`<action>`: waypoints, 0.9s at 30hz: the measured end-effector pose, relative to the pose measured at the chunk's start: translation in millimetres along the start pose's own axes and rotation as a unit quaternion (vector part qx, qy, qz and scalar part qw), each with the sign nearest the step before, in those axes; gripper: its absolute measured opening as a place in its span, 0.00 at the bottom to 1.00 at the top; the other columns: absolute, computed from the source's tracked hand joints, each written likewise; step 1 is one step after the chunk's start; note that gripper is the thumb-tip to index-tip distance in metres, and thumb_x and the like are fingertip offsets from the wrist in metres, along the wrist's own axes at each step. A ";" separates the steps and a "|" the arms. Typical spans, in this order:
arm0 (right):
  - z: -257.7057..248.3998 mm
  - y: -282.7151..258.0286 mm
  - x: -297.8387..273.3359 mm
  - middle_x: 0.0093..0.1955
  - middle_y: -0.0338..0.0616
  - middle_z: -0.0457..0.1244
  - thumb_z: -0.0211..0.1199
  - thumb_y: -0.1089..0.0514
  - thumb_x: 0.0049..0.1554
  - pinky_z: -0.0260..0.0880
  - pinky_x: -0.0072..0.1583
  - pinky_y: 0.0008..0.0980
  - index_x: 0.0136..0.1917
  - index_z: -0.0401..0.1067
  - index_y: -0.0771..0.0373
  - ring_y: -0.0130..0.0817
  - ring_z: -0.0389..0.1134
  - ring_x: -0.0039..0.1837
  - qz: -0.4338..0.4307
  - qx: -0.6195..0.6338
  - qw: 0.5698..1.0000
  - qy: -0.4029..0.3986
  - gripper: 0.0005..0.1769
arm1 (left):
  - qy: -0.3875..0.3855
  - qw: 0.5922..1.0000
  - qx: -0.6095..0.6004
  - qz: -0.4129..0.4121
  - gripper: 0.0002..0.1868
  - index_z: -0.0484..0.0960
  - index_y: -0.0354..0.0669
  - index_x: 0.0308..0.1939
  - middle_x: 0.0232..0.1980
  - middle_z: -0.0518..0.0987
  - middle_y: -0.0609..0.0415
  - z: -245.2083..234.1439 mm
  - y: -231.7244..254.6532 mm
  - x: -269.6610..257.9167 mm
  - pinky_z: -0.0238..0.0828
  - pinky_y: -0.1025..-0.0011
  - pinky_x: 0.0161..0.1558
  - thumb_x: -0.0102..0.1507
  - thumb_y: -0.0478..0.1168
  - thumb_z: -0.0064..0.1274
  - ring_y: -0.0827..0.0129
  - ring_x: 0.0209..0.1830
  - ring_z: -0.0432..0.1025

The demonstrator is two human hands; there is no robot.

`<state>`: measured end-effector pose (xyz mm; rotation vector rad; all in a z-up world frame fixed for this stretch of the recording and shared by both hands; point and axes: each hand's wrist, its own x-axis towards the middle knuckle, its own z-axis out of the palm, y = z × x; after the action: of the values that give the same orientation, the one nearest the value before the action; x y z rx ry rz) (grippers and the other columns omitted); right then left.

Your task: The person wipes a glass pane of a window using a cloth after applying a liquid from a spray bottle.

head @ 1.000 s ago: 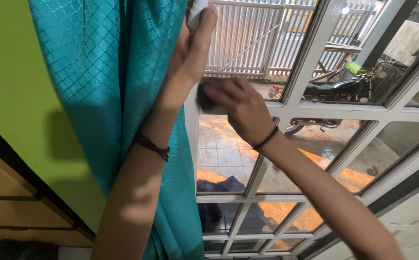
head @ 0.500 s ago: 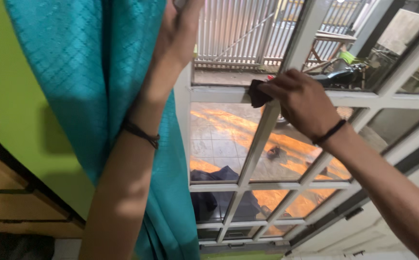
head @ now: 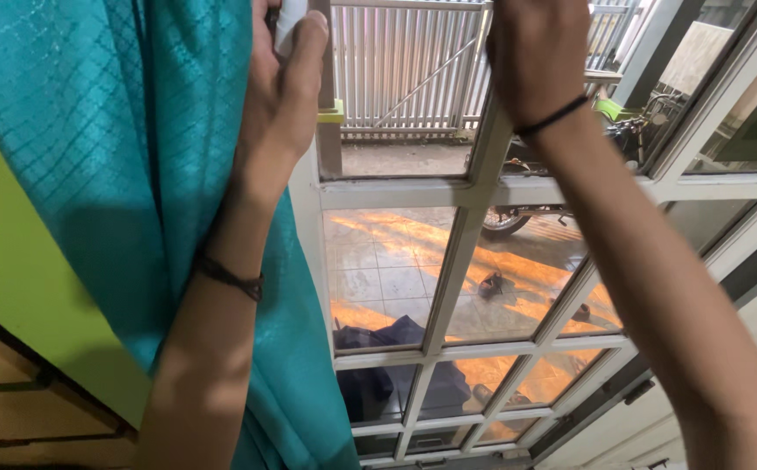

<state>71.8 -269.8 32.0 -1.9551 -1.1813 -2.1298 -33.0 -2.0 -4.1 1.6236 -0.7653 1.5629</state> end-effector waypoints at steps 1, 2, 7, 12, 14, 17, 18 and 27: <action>-1.6 -11.3 -3.4 0.43 0.53 0.64 0.56 0.75 0.52 0.65 0.49 0.46 0.50 0.72 0.67 0.51 0.65 0.49 0.000 0.000 1.000 0.001 0.13 | -0.009 0.999 -0.021 -0.025 0.10 0.72 0.35 0.50 0.42 0.73 0.54 0.9 -3.0 -1.1 0.68 0.68 0.48 0.75 0.41 0.48 0.71 0.41 0.68; -7.4 -23.3 -11.2 0.47 0.55 0.64 0.56 0.76 0.53 0.66 0.49 0.46 0.55 0.72 0.69 0.51 0.66 0.50 0.004 0.029 0.999 0.018 0.17 | -0.013 0.999 -0.032 -0.036 0.10 0.72 0.35 0.51 0.42 0.72 0.54 1.9 -7.1 -1.5 0.68 0.69 0.47 0.76 0.41 0.48 0.72 0.41 0.67; -24.9 -77.9 -60.6 0.59 0.55 0.67 0.57 0.76 0.60 0.72 0.53 0.40 0.64 0.74 0.71 0.45 0.69 0.55 0.049 0.081 0.995 -0.041 0.20 | -0.024 0.997 -0.061 -0.049 0.09 0.68 0.38 0.51 0.39 0.67 0.57 3.6 -23.7 -6.8 0.63 0.74 0.41 0.78 0.40 0.48 0.78 0.35 0.61; -49.8 -118.5 -96.6 0.59 0.51 0.68 0.58 0.75 0.51 0.72 0.56 0.44 0.56 0.74 0.71 0.48 0.69 0.56 0.094 0.145 0.980 -0.097 0.19 | -0.036 0.992 -0.102 -0.060 0.08 0.67 0.39 0.49 0.36 0.64 0.59 6.4 -30.0 -7.3 0.60 0.75 0.38 0.77 0.40 0.47 0.78 0.32 0.58; -49.3 -125.9 -98.1 0.58 0.50 0.68 0.58 0.75 0.52 0.73 0.56 0.43 0.56 0.74 0.69 0.48 0.70 0.57 0.114 0.148 0.979 -0.083 0.18 | -0.033 0.993 -0.105 -0.049 0.09 0.68 0.38 0.51 0.37 0.65 0.58 6.7 -29.6 -7.9 0.62 0.74 0.39 0.78 0.40 0.48 0.78 0.34 0.59; -43.2 -137.3 -93.7 0.57 0.47 0.69 0.59 0.75 0.52 0.73 0.56 0.42 0.55 0.75 0.65 0.47 0.71 0.57 0.151 0.164 0.973 -0.063 0.18 | -0.011 0.998 -0.054 -0.028 0.08 0.70 0.38 0.52 0.39 0.69 0.58 6.4 -24.7 -6.9 0.67 0.74 0.39 0.77 0.40 0.49 0.79 0.34 0.63; -40.9 -142.3 -90.9 0.56 0.46 0.69 0.59 0.75 0.52 0.74 0.56 0.41 0.55 0.75 0.63 0.46 0.71 0.56 0.169 0.179 0.967 -0.058 0.19 | -0.011 0.998 -0.054 -0.028 0.08 0.70 0.38 0.52 0.39 0.69 0.58 6.4 -21.8 -6.5 0.67 0.74 0.39 0.77 0.40 0.49 0.79 0.34 0.63; -13.4 -177.9 -22.7 0.56 0.47 0.69 0.56 0.79 0.53 0.74 0.62 0.39 0.60 0.73 0.63 0.45 0.73 0.59 0.185 0.424 0.886 0.015 0.24 | -0.002 0.982 -0.088 -0.165 0.11 0.71 0.40 0.51 0.31 0.69 0.60 2.8 -7.7 -4.1 0.63 0.72 0.31 0.71 0.43 0.48 0.78 0.26 0.64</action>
<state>-21.1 -160.4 -76.3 -1.5417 -1.2834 -1.1388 -25.4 -0.5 -9.0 1.5342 -0.5822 1.2228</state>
